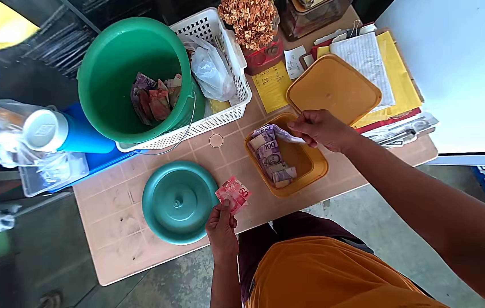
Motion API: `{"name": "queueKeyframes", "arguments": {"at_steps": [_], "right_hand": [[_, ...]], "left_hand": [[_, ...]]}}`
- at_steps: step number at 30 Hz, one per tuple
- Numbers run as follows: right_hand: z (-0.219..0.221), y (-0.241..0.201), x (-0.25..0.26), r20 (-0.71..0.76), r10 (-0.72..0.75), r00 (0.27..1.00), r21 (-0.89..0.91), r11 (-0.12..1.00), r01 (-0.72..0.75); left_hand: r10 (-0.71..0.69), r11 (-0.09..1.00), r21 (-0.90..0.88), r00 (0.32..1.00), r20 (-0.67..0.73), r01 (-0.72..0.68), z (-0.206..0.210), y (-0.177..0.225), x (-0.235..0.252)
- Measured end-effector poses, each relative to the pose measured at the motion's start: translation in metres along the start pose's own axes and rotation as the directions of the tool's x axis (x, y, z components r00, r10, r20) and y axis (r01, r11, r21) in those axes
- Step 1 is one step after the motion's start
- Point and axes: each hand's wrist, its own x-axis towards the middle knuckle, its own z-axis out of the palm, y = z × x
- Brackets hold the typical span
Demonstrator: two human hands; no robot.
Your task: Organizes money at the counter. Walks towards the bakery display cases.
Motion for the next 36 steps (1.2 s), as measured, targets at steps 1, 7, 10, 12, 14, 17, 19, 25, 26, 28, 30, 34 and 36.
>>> {"name": "queueKeyframes", "arguments": {"at_steps": [1, 7, 10, 12, 14, 17, 19, 25, 26, 28, 30, 34, 36], "right_hand": [[0.005, -0.001, -0.003, -0.023, -0.051, 0.998, -0.145, 0.988, 0.047], [0.046, 0.037, 0.009, 0.307, 0.192, 0.932, -0.781, 0.61, 0.132], [0.03, 0.024, -0.013, 0.353, 0.083, 0.932, -0.628, 0.76, 0.17], [0.011, 0.028, -0.021, 0.221, -0.079, 0.972, -0.528, 0.828, 0.188], [-0.003, 0.027, -0.023, 0.073, -0.158, 0.985, -0.5, 0.848, 0.173], [-0.007, 0.017, -0.026, -0.028, -0.081, 0.996, -0.285, 0.956, 0.07], [-0.001, 0.014, -0.03, -0.024, -0.022, 0.999, 0.03, 0.999, 0.022], [0.001, 0.017, -0.046, 0.2, 0.03, 0.979, 0.453, 0.883, -0.12], [0.001, 0.018, -0.048, 0.228, 0.015, 0.973, 0.449, 0.885, -0.119], [0.005, 0.015, -0.053, 0.223, -0.009, 0.975, 0.408, 0.909, -0.085], [0.018, 0.009, -0.061, 0.175, -0.05, 0.983, 0.34, 0.94, -0.013], [0.052, 0.001, -0.08, 0.271, -0.323, 0.907, 0.002, 0.942, 0.335], [0.051, -0.004, -0.071, 0.205, -0.46, 0.864, -0.251, 0.828, 0.501]], "left_hand": [[-0.003, 1.0, -0.005, 1.0, -0.005, 0.003, 0.0, -0.001, 0.0], [-0.021, 1.0, -0.003, 0.999, 0.036, 0.021, 0.009, -0.002, -0.005], [0.137, 0.972, 0.177, 0.986, 0.094, -0.152, 0.003, -0.005, -0.003], [0.205, 0.926, 0.3, 0.972, 0.112, -0.23, -0.001, -0.008, 0.002], [0.137, 0.967, 0.206, 0.988, 0.076, -0.15, 0.004, -0.002, 0.005], [-0.115, 0.974, -0.18, 0.986, 0.123, 0.136, 0.017, 0.014, 0.003], [-0.189, 0.905, -0.335, 0.953, 0.238, 0.263, 0.02, 0.016, 0.004], [-0.136, 0.753, -0.491, 0.833, 0.535, 0.438, 0.024, 0.012, 0.003], [-0.126, 0.743, -0.491, 0.815, 0.566, 0.456, 0.024, 0.012, 0.003], [-0.134, 0.736, -0.465, 0.779, 0.613, 0.492, 0.024, 0.011, 0.004], [-0.176, 0.72, -0.441, 0.755, 0.631, 0.536, 0.025, 0.011, 0.005], [-0.246, 0.697, -0.415, 0.739, 0.628, 0.585, 0.036, 0.004, 0.005], [-0.238, 0.687, -0.417, 0.726, 0.645, 0.595, 0.039, -0.001, 0.003]]}}
